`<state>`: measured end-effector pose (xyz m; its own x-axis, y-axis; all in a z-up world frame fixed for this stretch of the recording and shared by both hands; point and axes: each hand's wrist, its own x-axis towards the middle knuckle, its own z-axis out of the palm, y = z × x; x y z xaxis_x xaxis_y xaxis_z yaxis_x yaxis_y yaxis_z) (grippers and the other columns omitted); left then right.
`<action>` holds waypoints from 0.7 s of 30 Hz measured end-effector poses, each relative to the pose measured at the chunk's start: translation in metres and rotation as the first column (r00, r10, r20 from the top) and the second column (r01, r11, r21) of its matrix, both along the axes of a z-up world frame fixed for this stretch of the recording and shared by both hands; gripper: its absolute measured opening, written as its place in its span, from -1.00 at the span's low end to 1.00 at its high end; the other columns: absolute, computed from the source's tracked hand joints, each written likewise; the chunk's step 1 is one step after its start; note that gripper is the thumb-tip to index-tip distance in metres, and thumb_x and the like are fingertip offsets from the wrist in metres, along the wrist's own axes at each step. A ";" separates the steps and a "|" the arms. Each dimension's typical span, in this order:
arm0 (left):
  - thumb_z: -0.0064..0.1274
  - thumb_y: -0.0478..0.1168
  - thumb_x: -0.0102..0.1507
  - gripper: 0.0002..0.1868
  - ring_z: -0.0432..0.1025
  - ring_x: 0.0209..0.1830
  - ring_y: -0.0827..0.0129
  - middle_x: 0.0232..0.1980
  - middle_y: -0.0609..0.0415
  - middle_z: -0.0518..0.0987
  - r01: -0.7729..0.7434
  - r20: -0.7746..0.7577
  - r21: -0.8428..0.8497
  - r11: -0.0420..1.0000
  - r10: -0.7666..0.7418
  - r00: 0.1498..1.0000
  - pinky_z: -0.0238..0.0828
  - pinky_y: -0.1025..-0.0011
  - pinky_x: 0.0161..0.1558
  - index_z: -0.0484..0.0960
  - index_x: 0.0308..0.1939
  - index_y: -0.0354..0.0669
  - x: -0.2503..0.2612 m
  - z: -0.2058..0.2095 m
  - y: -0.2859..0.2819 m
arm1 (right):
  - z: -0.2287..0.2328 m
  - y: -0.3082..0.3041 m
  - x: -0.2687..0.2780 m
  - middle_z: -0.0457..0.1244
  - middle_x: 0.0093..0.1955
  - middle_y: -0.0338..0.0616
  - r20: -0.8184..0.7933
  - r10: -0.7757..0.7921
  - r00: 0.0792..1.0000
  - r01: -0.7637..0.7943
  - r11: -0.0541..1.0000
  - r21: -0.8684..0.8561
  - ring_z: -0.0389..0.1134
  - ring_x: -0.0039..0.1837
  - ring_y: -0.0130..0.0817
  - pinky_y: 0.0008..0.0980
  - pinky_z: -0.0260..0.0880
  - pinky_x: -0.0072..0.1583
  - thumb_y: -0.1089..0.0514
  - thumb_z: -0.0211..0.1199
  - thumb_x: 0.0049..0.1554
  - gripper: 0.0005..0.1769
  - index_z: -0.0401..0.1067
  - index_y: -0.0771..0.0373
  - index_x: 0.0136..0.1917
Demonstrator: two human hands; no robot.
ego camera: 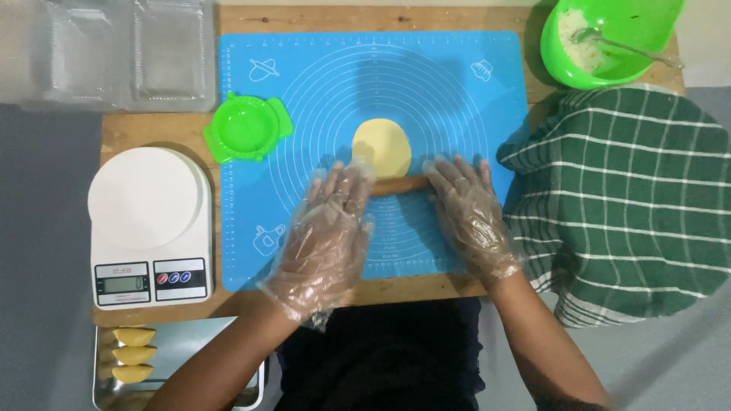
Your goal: Rolling out a small piece of dough into a flat circle using a rolling pin on a silicone mat.
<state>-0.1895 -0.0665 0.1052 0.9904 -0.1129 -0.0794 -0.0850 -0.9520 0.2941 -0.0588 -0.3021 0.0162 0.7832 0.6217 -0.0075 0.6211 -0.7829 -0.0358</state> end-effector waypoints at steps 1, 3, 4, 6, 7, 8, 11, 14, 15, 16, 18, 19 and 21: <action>-0.31 -0.03 0.41 -0.36 0.07 0.45 -0.07 0.45 -0.28 0.26 0.091 0.048 -0.171 0.981 -0.083 0.995 -0.13 -0.02 0.43 0.23 0.49 -0.34 -0.013 0.019 -0.010 | 0.006 0.007 0.001 0.18 0.52 -0.35 -0.060 -0.026 0.998 0.024 0.999 -0.035 0.04 0.62 -0.18 0.24 -0.25 0.60 -0.07 0.06 0.31 -0.52 0.33 -0.14 0.48; -0.29 -0.09 0.38 -0.39 0.17 0.27 -0.05 0.33 -0.24 0.35 0.182 0.107 -0.335 0.925 -0.154 0.982 0.01 0.01 0.30 0.26 0.46 -0.35 -0.025 0.059 -0.025 | 0.005 0.006 0.006 0.22 0.48 -0.35 -0.123 -0.053 0.991 0.044 0.996 -0.075 0.05 0.61 -0.23 0.22 -0.31 0.62 0.00 0.07 0.29 -0.53 0.34 -0.13 0.47; -0.25 -0.19 0.35 -0.43 0.33 0.00 0.00 0.14 -0.20 0.49 0.317 0.222 -0.542 0.779 -0.231 0.947 0.21 0.05 0.10 0.31 0.42 -0.37 -0.024 0.080 -0.029 | -0.001 -0.003 0.009 0.22 0.41 -0.18 -0.041 0.144 0.989 -0.138 0.983 0.123 0.16 0.51 -0.10 0.26 -0.26 0.61 0.22 0.07 0.20 -0.39 0.26 -0.01 0.51; -0.21 -0.29 0.32 -0.47 0.48 -0.26 0.04 -0.05 -0.14 0.63 0.437 0.342 -0.700 0.565 -0.272 0.900 0.41 0.10 -0.09 0.36 0.38 -0.39 -0.003 0.107 -0.075 | -0.010 -0.015 0.013 0.22 0.33 -0.01 0.068 0.310 0.948 -0.316 0.901 0.298 0.27 0.41 0.03 0.29 -0.20 0.59 0.43 0.07 0.10 -0.24 0.19 0.12 0.55; -0.21 -0.28 0.32 -0.48 0.47 -0.23 0.05 -0.03 -0.14 0.62 0.359 0.254 -0.732 0.579 -0.256 0.933 0.40 0.11 -0.06 0.37 0.37 -0.38 0.010 0.118 -0.120 | -0.011 -0.016 0.015 0.22 0.30 -0.01 0.093 0.277 0.956 -0.292 0.906 0.307 0.28 0.37 0.02 0.27 -0.17 0.54 0.42 0.09 0.11 -0.28 0.21 0.13 0.52; -0.21 -0.27 0.33 -0.49 0.47 -0.20 0.06 -0.02 -0.13 0.61 0.278 0.162 -0.757 0.591 -0.242 0.957 0.38 0.12 -0.04 0.37 0.37 -0.37 0.016 0.131 -0.164 | -0.011 -0.017 0.017 0.23 0.26 -0.01 0.115 0.242 0.963 -0.267 0.911 0.315 0.28 0.34 0.02 0.24 -0.14 0.50 0.42 0.10 0.11 -0.33 0.23 0.14 0.48; -0.21 -0.23 0.36 -0.51 0.44 -0.11 0.09 0.04 -0.10 0.57 0.022 -0.133 -0.789 0.614 -0.206 0.969 0.34 0.14 0.04 0.38 0.36 -0.33 0.018 0.125 -0.181 | 0.024 -0.001 0.026 0.26 0.16 0.00 0.169 0.130 0.977 -0.181 0.925 0.333 0.31 0.22 0.00 0.18 -0.06 0.35 0.39 0.14 0.14 -0.47 0.31 0.18 0.37; -0.21 -0.20 0.38 -0.54 0.41 -0.01 0.12 0.09 -0.08 0.54 -0.204 -0.401 -0.737 0.644 -0.174 0.899 0.30 0.16 0.11 0.39 0.34 -0.29 0.024 0.120 -0.194 | 0.033 0.006 0.053 0.28 0.05 0.01 0.245 0.011 0.970 -0.100 0.929 0.356 0.33 0.11 -0.01 0.11 0.03 0.21 0.36 0.19 0.16 -0.61 0.38 0.22 0.27; -0.21 -0.19 0.39 -0.55 0.40 0.02 0.13 0.11 -0.07 0.53 -0.277 -0.485 -0.703 0.655 -0.156 0.860 0.28 0.16 0.14 0.40 0.34 -0.28 0.026 0.118 -0.196 | 0.028 0.000 0.062 0.29 0.02 0.01 0.270 -0.024 0.963 -0.080 0.927 0.367 0.33 0.07 -0.02 0.09 0.06 0.16 0.35 0.20 0.17 -0.66 0.40 0.23 0.23; -0.21 -0.18 0.40 -0.55 0.39 0.05 0.14 0.13 -0.07 0.52 -0.359 -0.565 -0.659 0.661 -0.121 0.816 0.27 0.17 0.16 0.40 0.33 -0.27 0.029 0.116 -0.196 | 0.023 -0.001 0.073 0.30 -0.02 0.02 0.295 -0.042 0.955 -0.077 0.922 0.381 0.34 0.03 -0.02 0.07 0.09 0.11 0.34 0.22 0.18 -0.71 0.42 0.24 0.19; -0.21 -0.15 0.42 -0.57 0.37 0.11 0.16 0.17 -0.05 0.49 -0.509 -0.708 -0.558 0.656 -0.056 0.704 0.24 0.18 0.22 0.41 0.33 -0.24 0.036 0.112 -0.195 | 0.016 0.003 0.091 0.31 -0.08 0.03 0.345 -0.076 0.936 -0.074 0.912 0.403 0.35 -0.04 -0.03 0.03 0.15 0.01 0.33 0.25 0.20 -0.80 0.47 0.27 0.12; -0.21 -0.14 0.42 -0.58 0.37 0.15 0.17 0.19 -0.05 0.48 -0.575 -0.769 -0.501 0.647 -0.028 0.639 0.23 0.19 0.24 0.41 0.32 -0.23 0.040 0.110 -0.195 | 0.014 0.006 0.098 0.32 -0.12 0.03 0.370 -0.091 0.924 -0.075 0.908 0.411 0.36 -0.08 -0.03 0.01 0.18 -0.04 0.32 0.26 0.21 -0.84 0.49 0.29 0.09; -0.21 -0.12 0.44 -0.59 0.35 0.21 0.19 0.22 -0.03 0.46 -0.680 -0.873 -0.367 0.634 0.017 0.487 0.20 0.20 0.29 0.42 0.31 -0.20 0.047 0.105 -0.191 | 0.012 0.005 0.109 0.33 -0.19 0.04 0.417 -0.140 0.898 -0.063 0.898 0.436 0.38 -0.15 -0.04 -0.02 0.24 -0.13 0.31 0.29 0.22 -0.92 0.54 0.32 0.01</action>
<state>-0.1421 -0.2574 0.2103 0.5162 -0.1158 -0.8486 0.7673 -0.3777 0.5183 0.0504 -0.2974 0.0277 0.6675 0.4517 0.5919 0.6226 -0.7746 -0.1110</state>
